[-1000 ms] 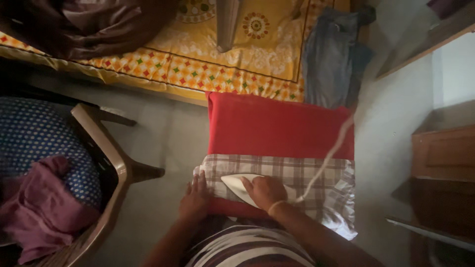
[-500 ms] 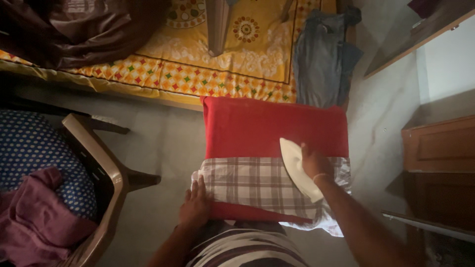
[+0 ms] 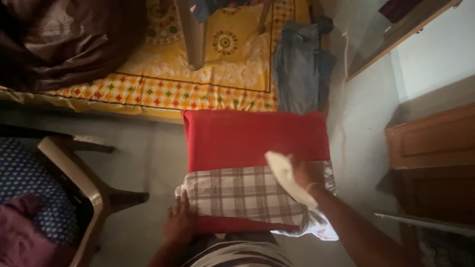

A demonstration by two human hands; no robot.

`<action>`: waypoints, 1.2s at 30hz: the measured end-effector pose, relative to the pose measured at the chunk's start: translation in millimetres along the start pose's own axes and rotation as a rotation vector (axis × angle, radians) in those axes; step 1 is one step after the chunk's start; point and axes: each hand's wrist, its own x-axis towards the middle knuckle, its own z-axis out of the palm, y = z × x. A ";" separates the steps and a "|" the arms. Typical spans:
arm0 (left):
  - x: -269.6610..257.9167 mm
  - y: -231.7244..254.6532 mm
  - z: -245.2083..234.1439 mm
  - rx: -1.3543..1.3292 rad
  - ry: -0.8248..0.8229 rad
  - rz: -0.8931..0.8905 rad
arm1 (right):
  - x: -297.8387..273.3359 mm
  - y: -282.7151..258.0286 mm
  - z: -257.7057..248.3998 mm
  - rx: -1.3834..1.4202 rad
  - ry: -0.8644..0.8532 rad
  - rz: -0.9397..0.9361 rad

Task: The person irons a plaid shirt laid out on a red cloth on a small table. They use a white electric iron to smooth the fabric, moving it back and forth across the shirt while holding it in place with their left hand.

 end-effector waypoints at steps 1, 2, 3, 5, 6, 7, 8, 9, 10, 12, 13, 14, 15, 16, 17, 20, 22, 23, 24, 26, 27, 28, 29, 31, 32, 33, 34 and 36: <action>0.8 -1.4 3.5 0.014 -0.044 -0.002 | 10.3 17.8 1.7 0.021 -0.032 0.099; 0.8 -1.5 5.8 -0.002 -0.015 -0.005 | 18.8 34.3 1.3 0.042 -0.063 0.198; -0.2 -0.9 6.5 -0.020 0.015 -0.007 | 24.6 43.6 2.8 0.062 -0.094 0.298; 1.0 1.2 -3.6 0.013 -0.012 0.003 | 14.8 45.3 10.2 -0.091 -0.026 0.217; -4.7 0.8 -12.1 0.064 -0.067 0.014 | 7.4 42.4 6.1 -0.170 0.011 0.176; -10.2 0.8 -20.7 0.114 -0.124 0.027 | -3.8 34.8 -0.5 -0.192 -0.076 0.005; -11.7 5.5 -28.5 -0.022 -0.107 -0.117 | -19.9 23.8 -8.2 -0.214 -0.163 -0.166; -12.1 13.4 -34.4 -0.157 -0.089 -0.260 | -39.9 14.0 -17.9 0.000 -0.232 -0.146; -9.3 20.2 -38.8 -0.293 -0.067 -0.402 | -56.6 3.9 -29.0 0.214 -0.299 -0.125; -7.5 29.5 -37.3 -0.266 0.188 -0.339 | -73.3 -16.1 -47.1 0.006 -0.300 -0.231; -7.3 33.0 -32.3 -0.252 0.313 -0.306 | -77.1 -19.2 -52.9 -0.097 -0.302 -0.282; -1.8 34.0 -28.4 -0.128 0.282 -0.162 | -77.6 -16.6 -56.1 -0.078 -0.289 -0.257; 6.0 33.1 -26.4 -0.003 0.250 -0.019 | -75.9 -11.8 -54.1 -0.058 -0.276 -0.235; 11.8 33.5 -25.5 0.123 0.220 0.124 | -72.4 -4.6 -47.6 -0.037 -0.264 -0.212; 15.4 37.3 -25.8 0.097 0.186 0.137 | -65.0 5.3 -38.9 -0.101 -0.270 -0.220; 23.2 65.3 -38.0 0.016 0.083 0.172 | -39.5 49.7 -15.7 -0.202 -0.169 -0.206; 23.6 83.3 -53.2 -0.040 0.009 0.189 | -28.3 78.5 -11.6 -0.150 0.052 -0.149; 20.8 87.2 -59.9 -0.037 0.006 0.185 | -24.3 85.9 -11.7 -0.045 0.049 0.015; 17.9 90.9 -66.0 -0.035 0.002 0.181 | -17.8 95.0 -18.3 0.061 0.045 0.179; 13.9 97.7 -79.0 -0.028 -0.037 0.164 | -13.5 100.8 -24.0 0.177 0.026 0.375; 13.2 100.0 -84.9 -0.022 -0.072 0.149 | -12.1 101.3 -23.5 0.189 0.011 0.407; 11.7 102.5 -89.3 -0.017 -0.106 0.134 | -10.1 101.5 -22.3 0.201 -0.005 0.438; 10.9 106.6 -92.7 0.002 -0.122 0.109 | -9.8 98.9 -19.6 0.183 0.080 0.199; 11.3 115.0 -94.8 0.037 -0.154 0.058 | -15.1 90.2 -16.3 0.139 0.250 -0.277; 13.2 117.2 -94.2 0.039 -0.139 0.052 | -18.7 80.9 -16.3 -0.059 0.077 -0.288; 13.8 118.1 -91.5 0.039 -0.127 0.042 | -25.9 67.0 -15.3 -0.257 -0.100 -0.300; 15.5 119.7 -87.6 0.038 -0.115 0.031 | -31.3 59.8 -20.7 -0.187 -0.127 -0.282; 14.8 124.8 -77.3 -0.001 -0.079 0.000 | -35.3 46.2 -33.7 -0.037 -0.187 -0.251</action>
